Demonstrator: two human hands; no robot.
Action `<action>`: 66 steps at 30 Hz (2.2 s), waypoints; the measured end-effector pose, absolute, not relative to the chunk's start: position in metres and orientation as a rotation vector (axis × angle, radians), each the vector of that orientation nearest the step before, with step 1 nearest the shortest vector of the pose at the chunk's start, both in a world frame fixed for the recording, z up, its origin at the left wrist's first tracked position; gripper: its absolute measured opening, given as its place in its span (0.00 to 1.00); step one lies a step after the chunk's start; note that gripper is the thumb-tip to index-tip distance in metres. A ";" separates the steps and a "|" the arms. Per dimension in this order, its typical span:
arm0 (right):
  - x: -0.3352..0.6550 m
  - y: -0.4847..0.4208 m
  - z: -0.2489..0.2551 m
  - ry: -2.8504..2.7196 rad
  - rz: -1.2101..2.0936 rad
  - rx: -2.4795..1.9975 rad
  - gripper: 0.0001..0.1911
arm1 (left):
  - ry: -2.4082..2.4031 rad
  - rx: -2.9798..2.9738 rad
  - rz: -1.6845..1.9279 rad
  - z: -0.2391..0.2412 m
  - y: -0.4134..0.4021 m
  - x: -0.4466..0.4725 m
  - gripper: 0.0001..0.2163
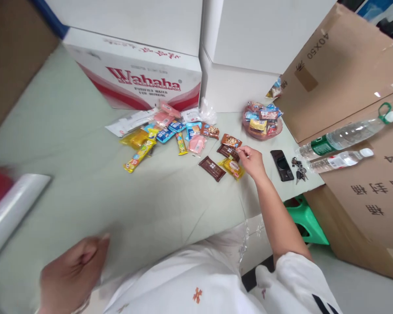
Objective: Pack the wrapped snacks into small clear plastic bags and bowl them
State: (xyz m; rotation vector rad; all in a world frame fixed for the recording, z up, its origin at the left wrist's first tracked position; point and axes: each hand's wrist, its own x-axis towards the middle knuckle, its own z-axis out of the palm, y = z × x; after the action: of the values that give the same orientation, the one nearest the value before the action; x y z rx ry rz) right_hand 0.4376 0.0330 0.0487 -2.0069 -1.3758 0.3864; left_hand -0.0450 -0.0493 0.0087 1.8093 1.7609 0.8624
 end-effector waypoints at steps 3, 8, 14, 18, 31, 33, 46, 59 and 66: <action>0.429 0.079 0.047 -1.431 0.416 -1.948 0.17 | 1.508 1.832 0.800 0.023 -0.014 -0.007 0.25; 0.412 0.181 0.042 -1.344 0.278 -2.026 0.12 | 1.323 1.573 0.962 0.022 0.044 0.057 0.18; 0.396 0.257 0.025 -1.211 0.192 -2.247 0.18 | 0.817 1.040 0.869 -0.007 0.069 0.094 0.14; 0.395 0.255 0.025 -1.277 0.180 -2.177 0.14 | 0.697 0.945 0.847 -0.017 0.070 0.083 0.15; 0.409 0.227 0.069 -1.480 -0.360 -2.035 0.18 | 0.657 0.884 0.823 -0.016 0.073 0.081 0.14; 0.400 0.243 0.073 -1.536 -0.411 -2.077 0.16 | 0.659 0.890 0.824 -0.016 0.073 0.080 0.14; 0.406 0.246 0.084 -1.092 0.111 -1.756 0.02 | 0.606 0.830 0.829 -0.013 0.074 0.080 0.12; 0.256 0.040 0.020 -1.477 0.912 -1.392 0.05 | 0.760 0.712 0.879 -0.006 0.076 0.076 0.26; 0.270 0.037 0.015 -1.097 0.857 -1.315 0.06 | 0.812 0.778 0.937 -0.011 0.077 0.080 0.24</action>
State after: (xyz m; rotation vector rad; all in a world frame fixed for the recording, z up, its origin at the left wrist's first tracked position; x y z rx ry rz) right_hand 0.2703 0.0370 0.0148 -1.3151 -1.0968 0.8566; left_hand 0.0801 0.0766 -0.0113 0.7775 0.8123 0.9375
